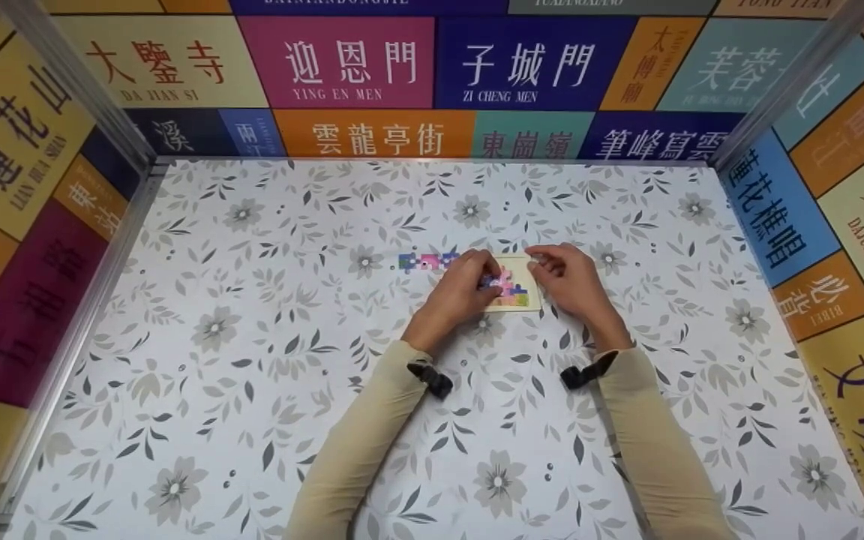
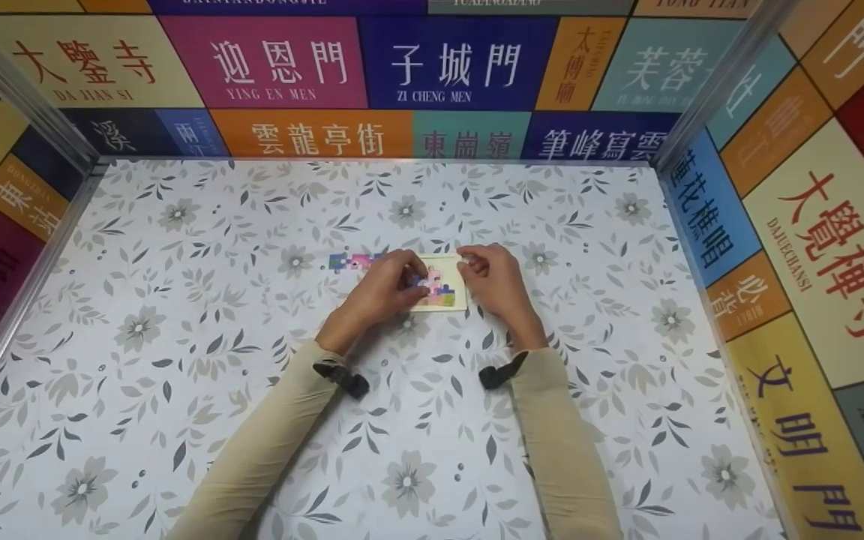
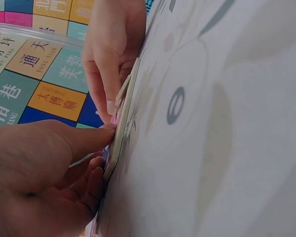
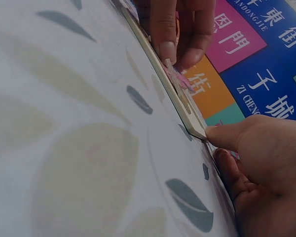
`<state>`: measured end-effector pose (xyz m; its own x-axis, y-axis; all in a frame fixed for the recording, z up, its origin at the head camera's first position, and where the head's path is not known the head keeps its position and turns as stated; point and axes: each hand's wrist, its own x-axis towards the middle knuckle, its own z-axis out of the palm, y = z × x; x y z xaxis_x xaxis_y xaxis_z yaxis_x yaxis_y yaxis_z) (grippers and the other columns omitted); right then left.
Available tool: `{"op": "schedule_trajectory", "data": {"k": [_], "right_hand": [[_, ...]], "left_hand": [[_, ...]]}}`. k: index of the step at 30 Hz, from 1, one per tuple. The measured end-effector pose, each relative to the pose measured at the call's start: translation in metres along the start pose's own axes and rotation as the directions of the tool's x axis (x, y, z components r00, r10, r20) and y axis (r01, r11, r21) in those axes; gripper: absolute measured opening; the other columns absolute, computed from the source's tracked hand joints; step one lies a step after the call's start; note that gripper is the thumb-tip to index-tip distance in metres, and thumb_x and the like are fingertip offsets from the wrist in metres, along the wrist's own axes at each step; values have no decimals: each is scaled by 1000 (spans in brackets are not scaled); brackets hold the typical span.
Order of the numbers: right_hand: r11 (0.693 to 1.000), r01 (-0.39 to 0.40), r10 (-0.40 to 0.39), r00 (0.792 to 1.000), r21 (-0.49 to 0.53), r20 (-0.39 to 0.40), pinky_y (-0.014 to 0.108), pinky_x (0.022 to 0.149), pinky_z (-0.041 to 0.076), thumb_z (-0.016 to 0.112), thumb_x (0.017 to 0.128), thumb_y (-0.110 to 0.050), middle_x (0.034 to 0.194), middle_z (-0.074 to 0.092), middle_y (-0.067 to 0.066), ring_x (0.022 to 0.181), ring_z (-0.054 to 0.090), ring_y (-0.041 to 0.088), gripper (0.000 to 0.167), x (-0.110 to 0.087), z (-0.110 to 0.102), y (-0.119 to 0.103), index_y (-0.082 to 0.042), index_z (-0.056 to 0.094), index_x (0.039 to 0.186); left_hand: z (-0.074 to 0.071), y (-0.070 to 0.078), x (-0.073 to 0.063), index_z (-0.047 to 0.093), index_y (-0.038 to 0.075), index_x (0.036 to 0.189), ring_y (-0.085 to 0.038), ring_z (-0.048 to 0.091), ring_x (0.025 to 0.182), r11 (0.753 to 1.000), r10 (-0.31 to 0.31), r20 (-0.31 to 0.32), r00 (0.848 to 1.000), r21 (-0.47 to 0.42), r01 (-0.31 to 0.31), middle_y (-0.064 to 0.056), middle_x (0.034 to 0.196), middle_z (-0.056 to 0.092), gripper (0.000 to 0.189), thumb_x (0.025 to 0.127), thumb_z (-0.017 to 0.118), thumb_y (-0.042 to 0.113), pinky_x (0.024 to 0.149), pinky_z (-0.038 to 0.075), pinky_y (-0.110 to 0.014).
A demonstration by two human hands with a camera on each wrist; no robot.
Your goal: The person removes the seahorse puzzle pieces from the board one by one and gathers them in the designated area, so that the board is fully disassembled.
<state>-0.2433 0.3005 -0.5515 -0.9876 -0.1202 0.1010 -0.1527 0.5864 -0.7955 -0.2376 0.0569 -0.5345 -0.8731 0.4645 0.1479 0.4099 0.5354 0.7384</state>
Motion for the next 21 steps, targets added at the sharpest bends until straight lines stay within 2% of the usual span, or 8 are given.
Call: {"op": "schedule_trajectory", "data": {"k": [4, 9, 17, 21], "right_hand": [[1000, -4, 4, 1000, -1, 3, 14, 75, 51, 72, 105, -18, 110, 67, 14, 92, 64, 19, 32, 0, 0, 0, -12, 76, 136], [1000, -5, 5, 1000, 0, 10, 15, 76, 51, 72, 105, -19, 111, 67, 14, 93, 65, 19, 32, -1, -1, -1, -12, 75, 137], [1000, 9, -9, 1000, -22, 17, 14, 75, 50, 70, 106, -19, 111, 66, 14, 91, 64, 18, 32, -1, -1, 0, -11, 75, 137], [1000, 14, -13, 1000, -21, 15, 14, 74, 50, 70, 106, -19, 110, 66, 14, 90, 64, 18, 32, -1, -1, 0, -11, 75, 137]], "left_hand": [[1, 0, 0, 67, 0, 116, -21, 57, 92, 999, 41, -10, 999, -22, -41, -18, 107, 68, 22, 98, 77, 4, 80, 47, -32], [1, 1, 1, 66, 0, 118, -24, 62, 89, 997, 70, -18, 997, -30, -71, -17, 107, 71, 22, 97, 74, -1, 77, 49, -32], [2, 7, 1, 66, 1, 131, -24, 67, 99, 998, 41, -10, 999, 45, -41, -16, 117, 72, 33, 99, 73, 0, 87, 57, -36], [2, 8, 1, 71, 1, 131, -23, 67, 101, 996, 35, -10, 999, 79, -34, -15, 118, 71, 32, 99, 73, 2, 91, 58, -36]]}}
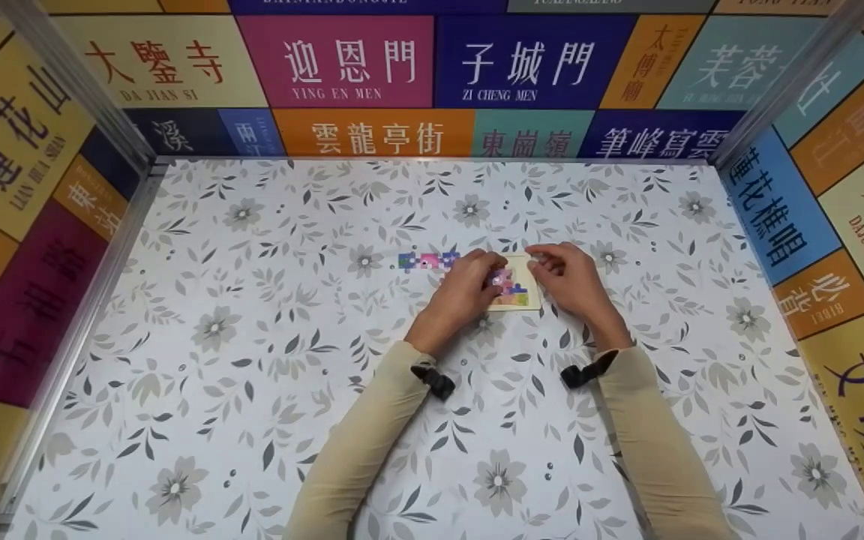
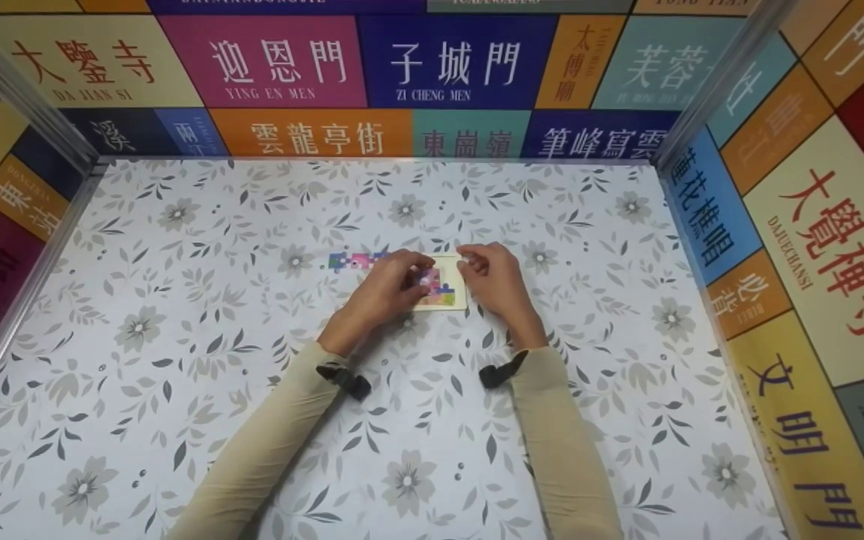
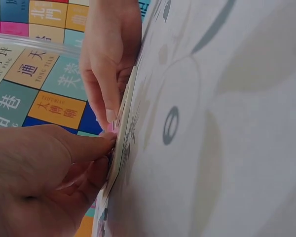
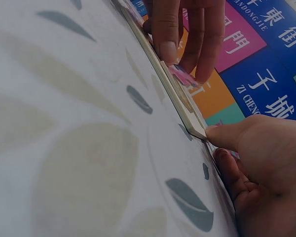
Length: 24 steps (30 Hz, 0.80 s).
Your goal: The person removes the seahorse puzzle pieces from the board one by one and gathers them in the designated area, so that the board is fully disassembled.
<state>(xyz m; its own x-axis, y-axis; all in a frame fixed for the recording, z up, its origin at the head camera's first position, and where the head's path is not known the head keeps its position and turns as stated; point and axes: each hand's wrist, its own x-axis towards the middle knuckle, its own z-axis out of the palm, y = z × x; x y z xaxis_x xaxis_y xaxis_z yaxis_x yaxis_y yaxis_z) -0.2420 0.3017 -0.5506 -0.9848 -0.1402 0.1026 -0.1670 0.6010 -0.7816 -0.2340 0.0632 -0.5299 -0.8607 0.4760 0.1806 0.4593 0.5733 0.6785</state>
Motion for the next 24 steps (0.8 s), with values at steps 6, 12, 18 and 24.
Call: {"op": "schedule_trajectory", "data": {"k": [6, 12, 18, 24], "right_hand": [[1000, 7, -7, 1000, 4, -9, 13, 74, 50, 71, 106, -18, 109, 66, 14, 90, 64, 17, 32, 1, 1, 1, -10, 75, 136], [1000, -1, 2, 1000, 19, -17, 13, 74, 50, 72, 105, -16, 109, 66, 14, 91, 64, 18, 31, 1, 1, 1, -9, 76, 135], [1000, -1, 2, 1000, 15, -21, 13, 75, 51, 73, 104, -15, 109, 67, 14, 91, 64, 17, 31, 1, 2, 1, -11, 76, 135], [1000, -5, 5, 1000, 24, -8, 14, 75, 50, 71, 105, -17, 110, 67, 14, 91, 64, 19, 31, 1, 1, 1, -10, 76, 135]], "left_hand": [[-1, -1, -1, 77, 3, 124, -23, 69, 100, 1000, 25, -7, 1000, -14, -26, -15, 117, 70, 26, 98, 72, -2, 89, 59, -34], [-1, -1, 0, 74, 1, 129, -21, 69, 97, 1000, 19, 18, 1000, 20, -19, -14, 114, 72, 28, 101, 72, 3, 86, 58, -32], [-3, 0, 0, 72, 1, 129, -23, 71, 96, 1000, 18, 21, 1000, 20, -18, -15, 113, 73, 26, 103, 69, 3, 85, 59, -34], [-10, -2, -1, 72, 2, 130, -22, 73, 102, 1000, 23, 20, 1000, -6, -23, -14, 119, 75, 26, 104, 68, 5, 89, 60, -33]]}}
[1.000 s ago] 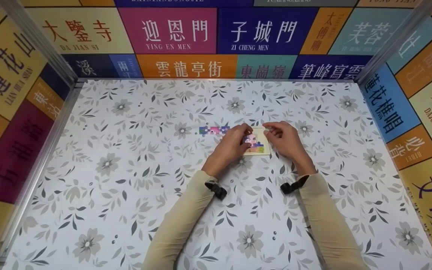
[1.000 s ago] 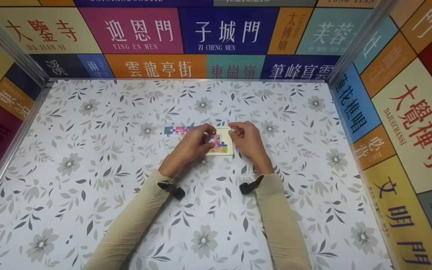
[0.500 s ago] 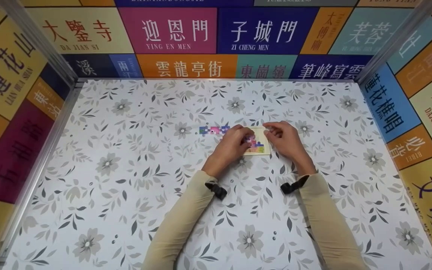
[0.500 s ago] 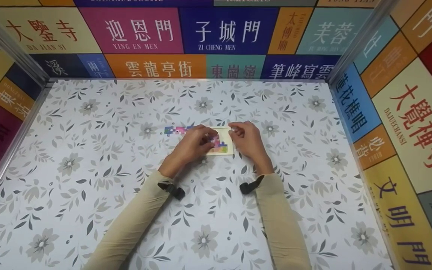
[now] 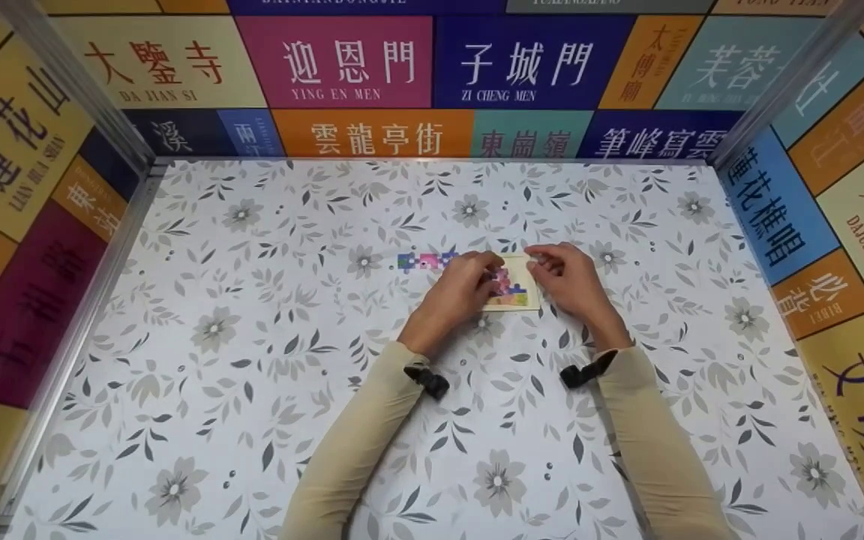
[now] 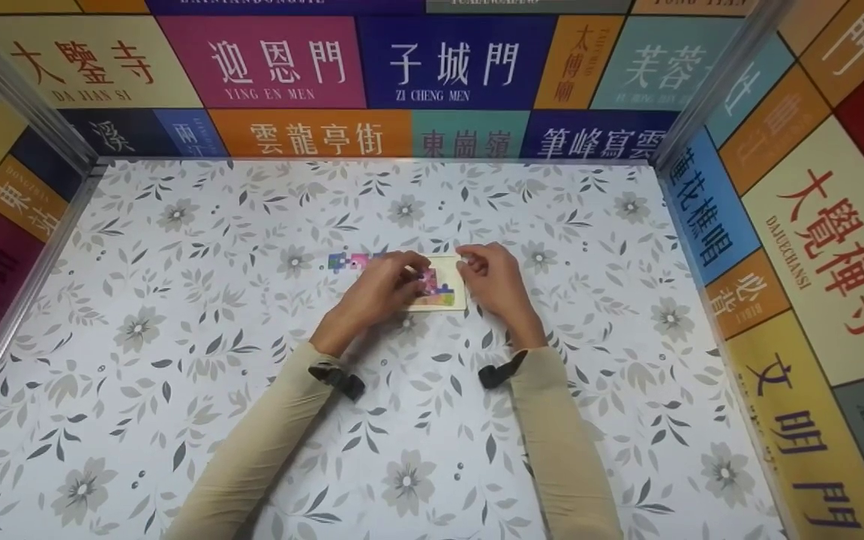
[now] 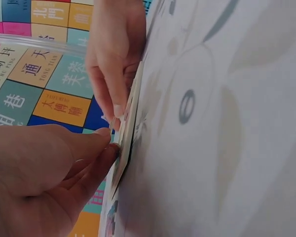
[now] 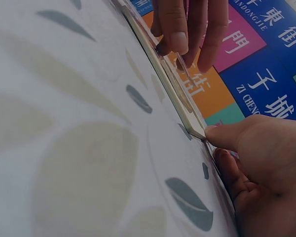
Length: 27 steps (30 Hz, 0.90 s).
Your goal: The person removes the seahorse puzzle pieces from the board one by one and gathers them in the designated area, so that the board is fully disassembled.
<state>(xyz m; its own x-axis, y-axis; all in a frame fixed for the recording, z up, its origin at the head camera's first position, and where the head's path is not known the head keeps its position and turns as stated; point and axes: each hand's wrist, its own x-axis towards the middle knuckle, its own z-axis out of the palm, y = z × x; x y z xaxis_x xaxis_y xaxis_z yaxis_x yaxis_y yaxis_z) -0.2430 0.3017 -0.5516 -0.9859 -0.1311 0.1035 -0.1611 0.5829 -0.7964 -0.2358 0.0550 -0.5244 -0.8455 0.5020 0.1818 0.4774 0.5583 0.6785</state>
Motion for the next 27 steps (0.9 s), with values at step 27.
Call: {"op": "schedule_trajectory", "data": {"k": [27], "right_hand": [[1000, -7, 7, 1000, -26, -4, 15, 76, 49, 71, 106, -18, 111, 67, 14, 92, 63, 17, 31, -1, 1, -1, -11, 75, 136]], "left_hand": [[-57, -46, -39, 76, 7, 127, -24, 75, 101, 999, -34, -56, 998, -39, 32, -9, 122, 78, 28, 99, 79, 13, 90, 61, -39]]}}
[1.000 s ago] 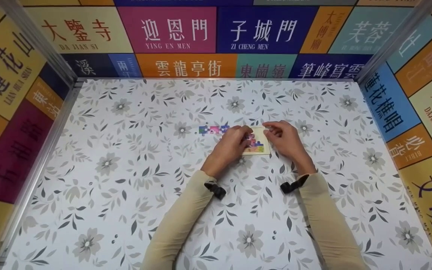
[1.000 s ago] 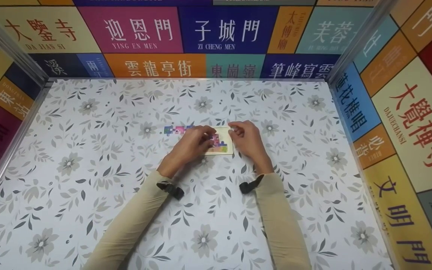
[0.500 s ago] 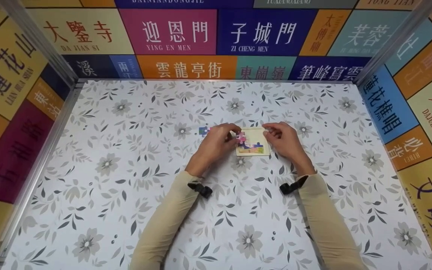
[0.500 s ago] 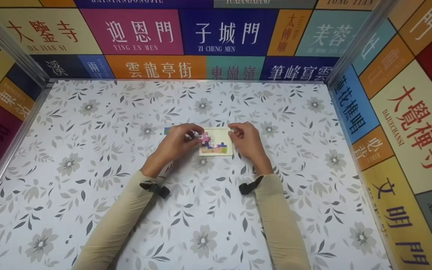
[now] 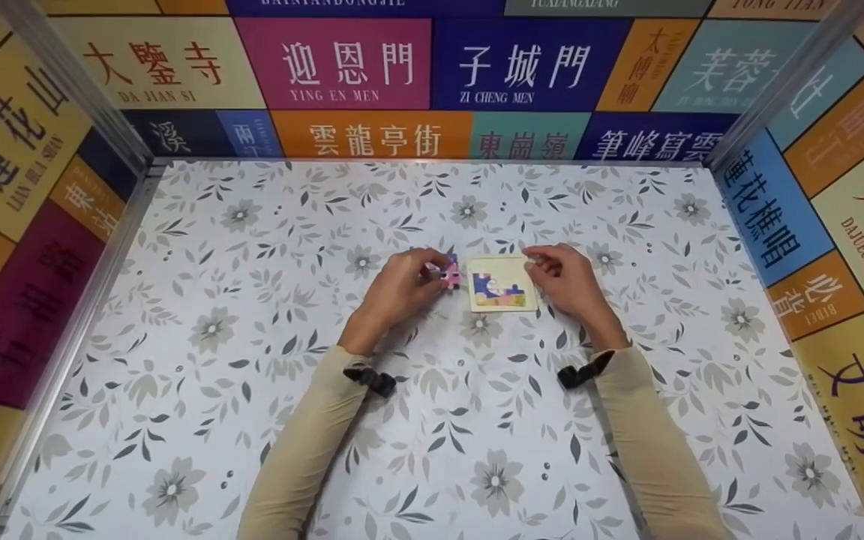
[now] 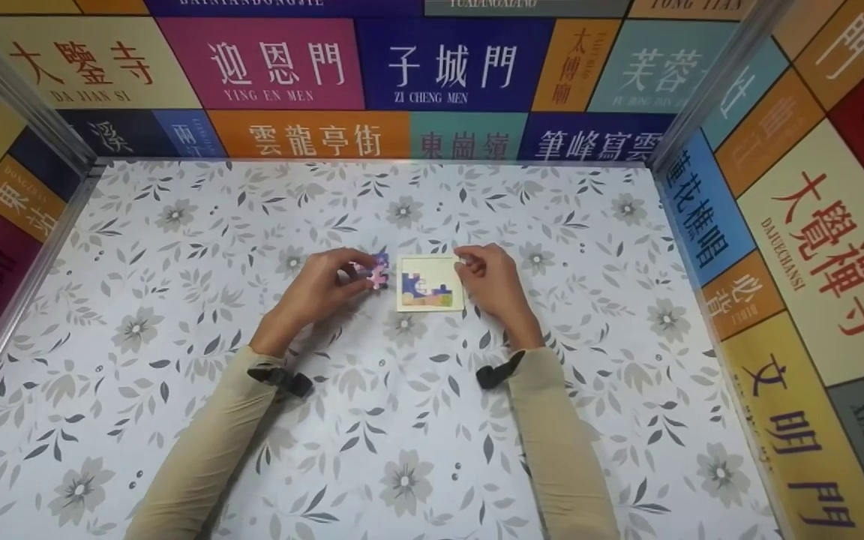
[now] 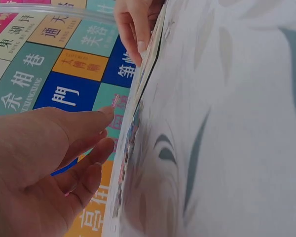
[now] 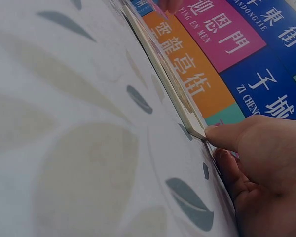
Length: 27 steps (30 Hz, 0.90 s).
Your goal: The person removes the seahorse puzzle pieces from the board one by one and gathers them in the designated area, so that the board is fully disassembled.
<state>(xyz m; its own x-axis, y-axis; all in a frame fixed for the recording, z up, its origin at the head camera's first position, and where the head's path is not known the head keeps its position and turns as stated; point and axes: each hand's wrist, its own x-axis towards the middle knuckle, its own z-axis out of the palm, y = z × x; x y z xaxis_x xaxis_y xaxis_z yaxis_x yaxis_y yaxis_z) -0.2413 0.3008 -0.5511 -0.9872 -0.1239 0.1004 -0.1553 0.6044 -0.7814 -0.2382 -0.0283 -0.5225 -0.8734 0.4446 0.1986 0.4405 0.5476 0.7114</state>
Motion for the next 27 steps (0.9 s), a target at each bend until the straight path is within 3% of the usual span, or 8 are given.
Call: {"op": "schedule_trajectory", "data": {"k": [13, 18, 27], "right_hand": [[1000, -4, 4, 1000, 13, 10, 16, 77, 50, 70, 106, -18, 112, 67, 14, 94, 63, 19, 32, -1, 0, 0, -11, 75, 137], [1000, 1, -1, 1000, 9, 9, 15, 78, 50, 70, 106, -17, 112, 67, 14, 95, 64, 18, 32, -1, 0, 0, -10, 74, 137], [1000, -14, 14, 1000, 24, 12, 16, 78, 50, 70, 106, -19, 113, 67, 14, 96, 64, 20, 32, -1, -1, -2, -12, 75, 137]], "left_hand": [[-15, -15, -13, 78, 9, 124, -24, 71, 95, 996, -90, 8, 996, 9, 90, -9, 114, 79, 29, 95, 80, 9, 88, 59, -40], [-18, -19, -14, 80, 7, 116, -25, 72, 94, 997, -76, 24, 997, 37, 75, -10, 108, 79, 23, 94, 80, 6, 87, 59, -40], [-19, -22, -14, 84, 6, 111, -27, 77, 102, 998, -18, 36, 999, 67, 15, -11, 112, 81, 18, 93, 81, 5, 95, 61, -41]]}}
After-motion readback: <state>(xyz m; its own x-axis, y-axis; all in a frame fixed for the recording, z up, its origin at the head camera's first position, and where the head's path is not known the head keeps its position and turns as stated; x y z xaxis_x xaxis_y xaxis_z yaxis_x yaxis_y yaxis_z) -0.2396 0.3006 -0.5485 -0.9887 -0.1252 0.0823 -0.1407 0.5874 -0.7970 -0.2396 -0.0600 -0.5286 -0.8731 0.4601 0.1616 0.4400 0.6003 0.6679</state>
